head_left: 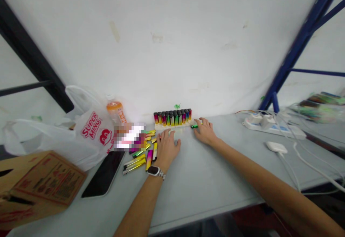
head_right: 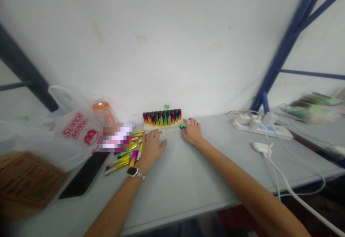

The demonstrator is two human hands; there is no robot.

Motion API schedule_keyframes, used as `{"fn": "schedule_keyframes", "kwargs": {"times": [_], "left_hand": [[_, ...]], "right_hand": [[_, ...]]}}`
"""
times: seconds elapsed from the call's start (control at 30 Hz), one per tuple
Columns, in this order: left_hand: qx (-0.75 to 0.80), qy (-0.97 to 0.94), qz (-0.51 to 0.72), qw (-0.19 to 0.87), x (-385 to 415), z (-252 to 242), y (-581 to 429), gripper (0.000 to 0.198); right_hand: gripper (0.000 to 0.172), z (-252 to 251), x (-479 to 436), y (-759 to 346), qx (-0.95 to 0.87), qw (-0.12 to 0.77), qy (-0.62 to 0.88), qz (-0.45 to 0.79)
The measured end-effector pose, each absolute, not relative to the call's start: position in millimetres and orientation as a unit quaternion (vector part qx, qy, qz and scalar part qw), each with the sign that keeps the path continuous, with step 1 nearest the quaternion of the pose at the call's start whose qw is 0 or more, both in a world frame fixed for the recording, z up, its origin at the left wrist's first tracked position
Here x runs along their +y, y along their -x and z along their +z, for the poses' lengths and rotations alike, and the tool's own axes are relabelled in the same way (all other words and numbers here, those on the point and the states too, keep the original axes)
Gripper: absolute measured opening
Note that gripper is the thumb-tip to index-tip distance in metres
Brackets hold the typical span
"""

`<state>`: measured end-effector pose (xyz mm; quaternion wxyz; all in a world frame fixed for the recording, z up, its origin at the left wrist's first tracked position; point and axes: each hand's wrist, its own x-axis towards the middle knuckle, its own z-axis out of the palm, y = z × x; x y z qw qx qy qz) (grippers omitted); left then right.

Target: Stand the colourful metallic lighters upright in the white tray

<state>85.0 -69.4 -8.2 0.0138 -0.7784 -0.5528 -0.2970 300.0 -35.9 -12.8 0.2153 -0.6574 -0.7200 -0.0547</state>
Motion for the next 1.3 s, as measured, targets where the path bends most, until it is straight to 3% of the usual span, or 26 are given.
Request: {"fn": "schedule_keyframes", "kwargs": {"times": [0.17, 0.43, 0.53, 0.63, 0.7, 0.8, 1.07, 1.3], "left_hand": [[-0.551, 0.797, -0.245, -0.01, -73.7, -14.0, -88.5, 0.044], [-0.501, 0.817, -0.28, -0.049, -71.6, -9.8, -86.7, 0.031], [-0.493, 0.784, -0.359, -0.118, -62.0, -10.3, -83.9, 0.032], [-0.452, 0.725, -0.459, -0.244, -54.0, -10.1, -84.1, 0.029], [-0.418, 0.69, -0.495, -0.324, -53.2, -8.7, -86.9, 0.026], [-0.395, 0.657, -0.515, -0.384, -59.1, -4.1, -93.7, 0.031], [-0.344, 0.576, -0.606, -0.427, -80.3, 14.8, -104.0, 0.035], [-0.37, 0.521, -0.565, -0.522, -82.6, 16.3, -104.8, 0.059]], "right_hand": [[0.041, -18.4, -59.6, -297.3, -0.736, 0.183, 0.651, -0.03], [0.019, -13.5, -74.0, -255.9, -0.808, 0.232, 0.541, -0.008], [0.018, -14.1, -68.2, -251.7, -0.799, 0.319, 0.505, 0.071], [0.024, -16.5, -64.6, -250.1, -0.732, 0.45, 0.476, 0.186], [0.029, -18.4, -67.3, -247.5, -0.698, 0.492, 0.46, 0.242], [0.031, -19.6, -78.7, -241.0, -0.705, 0.479, 0.444, 0.277], [0.042, -10.4, -96.3, -238.7, -0.678, 0.469, 0.48, 0.3], [0.043, -10.5, -101.8, -238.3, -0.732, 0.405, 0.447, 0.316]]}}
